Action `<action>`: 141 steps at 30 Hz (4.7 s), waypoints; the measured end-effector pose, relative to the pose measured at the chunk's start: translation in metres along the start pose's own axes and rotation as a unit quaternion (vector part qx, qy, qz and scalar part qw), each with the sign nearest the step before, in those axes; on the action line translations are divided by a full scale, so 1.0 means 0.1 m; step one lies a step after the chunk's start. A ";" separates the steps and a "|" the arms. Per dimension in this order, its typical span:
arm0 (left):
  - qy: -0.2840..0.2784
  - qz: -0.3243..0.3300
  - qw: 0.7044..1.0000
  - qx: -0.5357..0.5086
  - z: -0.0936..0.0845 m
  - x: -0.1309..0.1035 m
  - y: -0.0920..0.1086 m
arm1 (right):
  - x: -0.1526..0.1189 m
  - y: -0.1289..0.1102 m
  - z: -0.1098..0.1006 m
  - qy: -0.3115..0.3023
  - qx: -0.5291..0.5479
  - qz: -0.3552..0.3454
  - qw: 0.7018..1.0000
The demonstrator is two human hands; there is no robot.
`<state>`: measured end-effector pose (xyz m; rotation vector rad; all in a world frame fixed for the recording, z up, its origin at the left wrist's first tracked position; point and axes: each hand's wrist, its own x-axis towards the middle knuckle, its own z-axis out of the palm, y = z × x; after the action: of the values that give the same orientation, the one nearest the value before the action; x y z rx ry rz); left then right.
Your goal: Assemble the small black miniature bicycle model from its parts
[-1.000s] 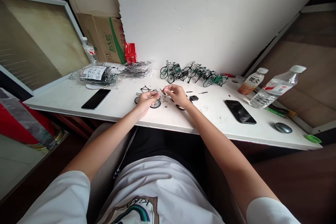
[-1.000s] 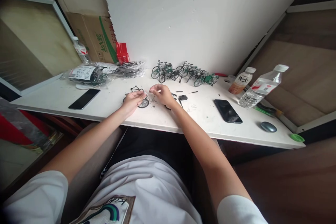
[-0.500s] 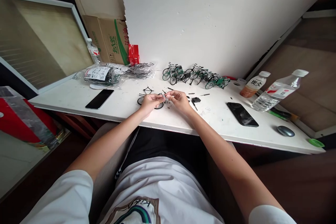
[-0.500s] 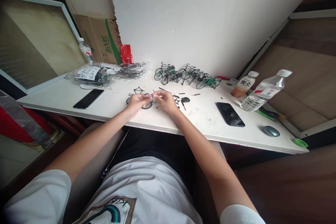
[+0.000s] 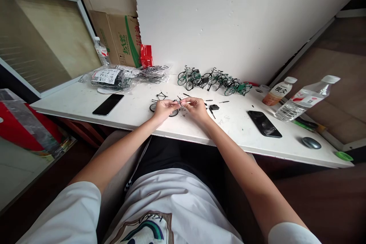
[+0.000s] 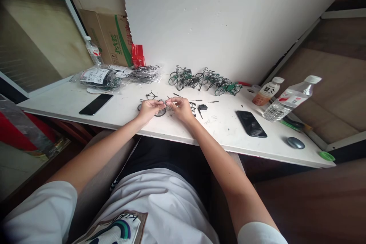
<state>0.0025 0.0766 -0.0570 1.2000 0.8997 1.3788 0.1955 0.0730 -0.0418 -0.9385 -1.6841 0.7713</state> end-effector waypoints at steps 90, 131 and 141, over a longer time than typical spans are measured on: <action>-0.013 0.118 0.988 0.097 0.00 -0.06 0.01 | -0.05 -0.11 0.03 -0.004 -0.012 0.027 1.000; -0.021 0.091 0.994 0.051 -0.02 -0.04 0.02 | -0.01 -0.13 -0.03 -0.058 0.098 0.075 0.991; -0.014 0.091 0.995 0.042 -0.01 -0.05 0.04 | -0.03 -0.10 -0.01 -0.048 0.084 0.053 0.994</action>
<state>0.0004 0.0707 -0.0542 1.3909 0.8510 1.4768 0.1951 0.0652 -0.0348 -0.8914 -1.6336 1.0278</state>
